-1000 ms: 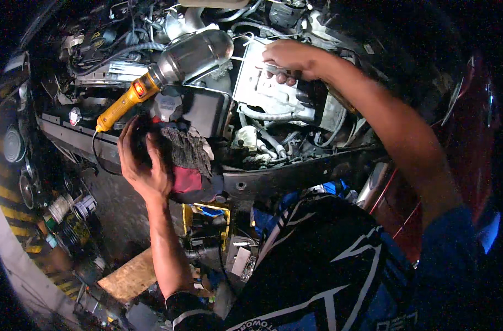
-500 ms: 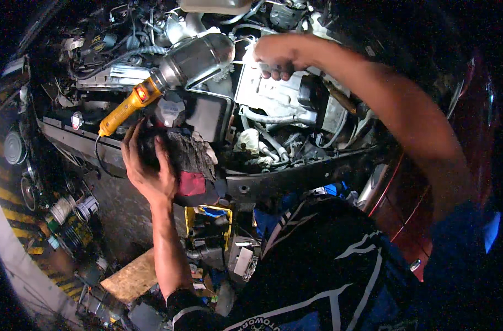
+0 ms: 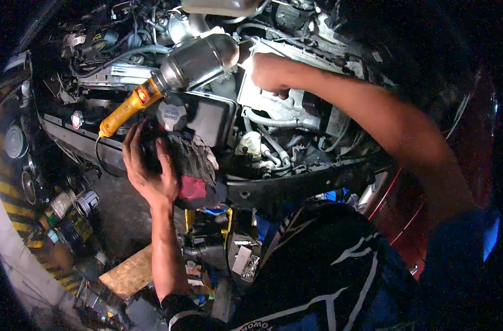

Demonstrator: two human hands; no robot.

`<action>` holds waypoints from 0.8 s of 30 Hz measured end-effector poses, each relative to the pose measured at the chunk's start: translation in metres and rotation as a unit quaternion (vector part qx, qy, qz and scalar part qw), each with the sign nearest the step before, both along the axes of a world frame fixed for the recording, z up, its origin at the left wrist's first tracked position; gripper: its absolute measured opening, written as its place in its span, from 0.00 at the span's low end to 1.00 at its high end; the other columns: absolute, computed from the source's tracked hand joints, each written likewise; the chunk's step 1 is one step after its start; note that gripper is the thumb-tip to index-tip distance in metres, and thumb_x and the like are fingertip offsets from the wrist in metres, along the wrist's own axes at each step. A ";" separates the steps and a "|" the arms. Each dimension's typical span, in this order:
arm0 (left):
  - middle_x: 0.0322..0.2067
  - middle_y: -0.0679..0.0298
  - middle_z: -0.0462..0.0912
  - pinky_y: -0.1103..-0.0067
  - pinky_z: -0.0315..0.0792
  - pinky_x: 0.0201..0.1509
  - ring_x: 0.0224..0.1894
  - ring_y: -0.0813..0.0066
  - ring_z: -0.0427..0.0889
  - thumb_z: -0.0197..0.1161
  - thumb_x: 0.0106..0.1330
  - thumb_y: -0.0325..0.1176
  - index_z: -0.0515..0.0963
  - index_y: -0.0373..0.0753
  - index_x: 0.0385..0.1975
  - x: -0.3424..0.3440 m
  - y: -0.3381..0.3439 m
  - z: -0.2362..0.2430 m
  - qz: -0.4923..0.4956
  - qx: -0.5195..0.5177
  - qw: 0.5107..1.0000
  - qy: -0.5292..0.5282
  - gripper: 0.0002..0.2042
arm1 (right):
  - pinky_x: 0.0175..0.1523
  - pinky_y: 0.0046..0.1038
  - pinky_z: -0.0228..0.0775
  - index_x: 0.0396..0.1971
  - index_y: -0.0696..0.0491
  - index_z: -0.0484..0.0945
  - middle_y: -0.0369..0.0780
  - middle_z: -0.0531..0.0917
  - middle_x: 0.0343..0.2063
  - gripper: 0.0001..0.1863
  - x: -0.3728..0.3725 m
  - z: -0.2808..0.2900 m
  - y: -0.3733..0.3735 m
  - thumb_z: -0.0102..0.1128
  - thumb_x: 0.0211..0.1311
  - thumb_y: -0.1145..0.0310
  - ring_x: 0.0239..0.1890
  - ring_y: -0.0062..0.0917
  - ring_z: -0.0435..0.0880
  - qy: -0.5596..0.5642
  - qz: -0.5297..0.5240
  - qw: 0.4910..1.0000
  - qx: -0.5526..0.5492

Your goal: The person positions a work light over a car engine compartment and works on components inside the engine bay using a screwdriver.

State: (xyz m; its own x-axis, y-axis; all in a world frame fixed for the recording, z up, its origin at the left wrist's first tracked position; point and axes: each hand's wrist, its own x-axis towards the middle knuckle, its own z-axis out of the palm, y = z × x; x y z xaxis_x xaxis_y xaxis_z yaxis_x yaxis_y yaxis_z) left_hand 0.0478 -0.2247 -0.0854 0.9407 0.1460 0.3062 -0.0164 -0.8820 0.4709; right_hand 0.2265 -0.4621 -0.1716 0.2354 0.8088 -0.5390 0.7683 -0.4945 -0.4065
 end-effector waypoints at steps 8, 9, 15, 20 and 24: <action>0.49 0.52 0.77 0.70 0.66 0.60 0.53 0.57 0.76 0.55 0.68 0.35 0.72 0.32 0.53 0.003 -0.007 -0.002 -0.007 0.002 1.000 -0.007 0.18 | 0.33 0.38 0.78 0.32 0.59 0.81 0.52 0.82 0.25 0.12 -0.005 -0.047 -0.025 0.52 0.51 0.72 0.27 0.41 0.85 -0.001 -0.217 0.973 0.076; 0.49 0.52 0.77 0.70 0.66 0.60 0.53 0.57 0.76 0.55 0.68 0.35 0.72 0.32 0.53 0.006 -0.011 0.000 -0.009 0.004 1.000 -0.009 0.18 | 0.34 0.39 0.78 0.33 0.61 0.80 0.54 0.82 0.25 0.13 0.000 -0.054 -0.029 0.50 0.51 0.72 0.28 0.43 0.85 -0.049 -0.188 0.976 0.099; 0.53 0.51 0.75 0.69 0.64 0.62 0.57 0.57 0.74 0.53 0.69 0.40 0.71 0.34 0.56 -0.001 -0.011 -0.001 0.040 0.034 0.997 0.061 0.20 | 0.36 0.40 0.73 0.19 0.59 0.78 0.49 0.80 0.24 0.08 -0.030 -0.058 -0.036 0.57 0.46 0.69 0.30 0.41 0.82 -0.215 -0.150 0.937 0.231; 0.53 0.51 0.73 0.69 0.63 0.62 0.57 0.56 0.72 0.52 0.69 0.41 0.71 0.34 0.56 -0.010 -0.003 -0.004 0.064 0.003 0.995 0.070 0.21 | 0.36 0.41 0.70 0.23 0.57 0.78 0.47 0.79 0.22 0.05 -0.041 -0.045 -0.014 0.58 0.47 0.72 0.27 0.44 0.80 -0.132 -0.303 0.911 0.247; 0.53 0.51 0.72 0.69 0.63 0.62 0.57 0.55 0.71 0.51 0.68 0.42 0.71 0.33 0.56 0.028 -0.034 0.002 0.026 -0.037 0.998 0.039 0.22 | 0.38 0.41 0.77 0.35 0.56 0.79 0.48 0.83 0.27 0.13 0.024 -0.083 -0.079 0.61 0.51 0.66 0.31 0.43 0.83 -0.180 -0.219 0.931 0.230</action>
State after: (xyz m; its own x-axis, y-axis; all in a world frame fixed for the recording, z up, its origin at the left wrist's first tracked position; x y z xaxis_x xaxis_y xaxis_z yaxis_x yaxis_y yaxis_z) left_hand 0.0754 -0.2589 -0.0834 0.9519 0.2139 0.2192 0.0671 -0.8440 0.5321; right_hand 0.2508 -0.5414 -0.2550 0.6959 0.7179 0.0194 0.6611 -0.6298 -0.4078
